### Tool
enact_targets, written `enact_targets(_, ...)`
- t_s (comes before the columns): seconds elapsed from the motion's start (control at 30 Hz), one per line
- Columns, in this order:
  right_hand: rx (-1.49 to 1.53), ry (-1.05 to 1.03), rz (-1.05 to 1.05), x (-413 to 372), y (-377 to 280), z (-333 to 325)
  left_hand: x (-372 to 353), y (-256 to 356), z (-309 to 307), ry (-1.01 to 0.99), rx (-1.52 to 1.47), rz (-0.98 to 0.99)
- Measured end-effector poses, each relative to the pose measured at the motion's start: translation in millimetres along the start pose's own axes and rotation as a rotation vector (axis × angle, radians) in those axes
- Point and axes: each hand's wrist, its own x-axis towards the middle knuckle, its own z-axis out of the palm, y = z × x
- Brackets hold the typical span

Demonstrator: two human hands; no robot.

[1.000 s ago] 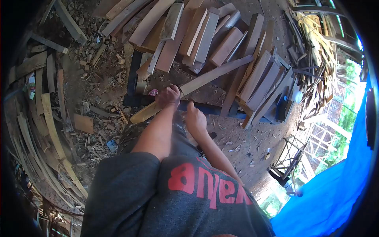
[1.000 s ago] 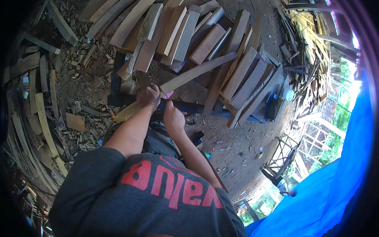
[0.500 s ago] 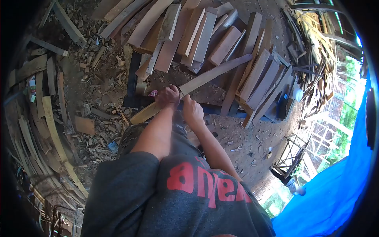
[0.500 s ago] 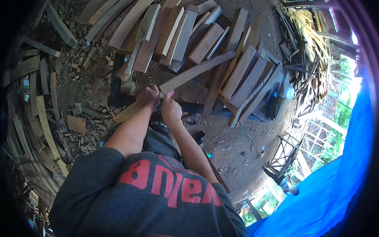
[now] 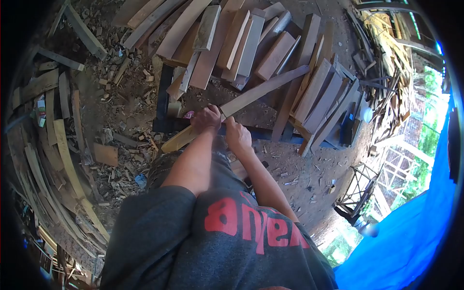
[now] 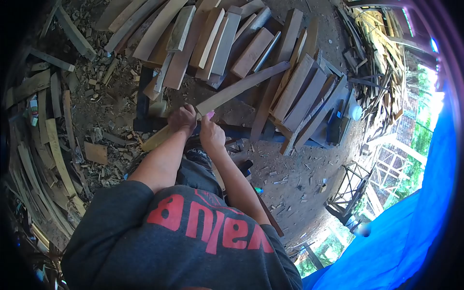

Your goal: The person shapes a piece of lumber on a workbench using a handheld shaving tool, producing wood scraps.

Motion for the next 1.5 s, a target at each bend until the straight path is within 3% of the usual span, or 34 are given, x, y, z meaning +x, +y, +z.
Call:
enact_targets(0.07, -0.017, 0.027, -0.048, -19, 6, -13, 3, 5, 0, 0.016, 0.012, -0.009)
enact_targets(0.13, -0.096, -0.064, 0.076, -51, 3, -27, -1, 2, 1, 0.01, 0.035, -0.041)
enact_targets(0.37, 0.019, 0.008, 0.026, 11, -4, 4, 1, 1, 2, 0.005, 0.032, -0.009)
enact_targets(0.53, -0.054, -0.043, 0.076, -36, -1, -25, 2, 0, 7, 0.025, 0.031, -0.046)
enact_targets(0.63, -0.069, -0.056, 0.102, -50, 7, -19, -1, -1, 1, 0.048, 0.054, 0.032)
enact_targets(0.7, -0.061, -0.041, 0.106, -25, -2, -12, 1, 0, 3, 0.046, 0.022, 0.017)
enact_targets(0.77, -0.035, 0.029, -0.008, 12, -1, 6, -1, 4, -5, 0.028, -0.013, 0.003)
enact_targets(0.9, -0.008, 0.022, -0.059, 2, 8, -4, -2, 3, -7, 0.016, -0.06, -0.015)
enact_targets(1.07, -0.064, -0.077, 0.115, -48, 3, -23, -2, 0, -8, 0.027, -0.006, 0.027)
enact_targets(1.27, 0.012, -0.052, 0.008, 17, -2, 2, 2, -2, 0, 0.002, 0.045, 0.004)
enact_targets(1.5, -0.062, -0.099, 0.128, -46, 2, -20, -2, 2, -7, 0.08, -0.04, 0.035)
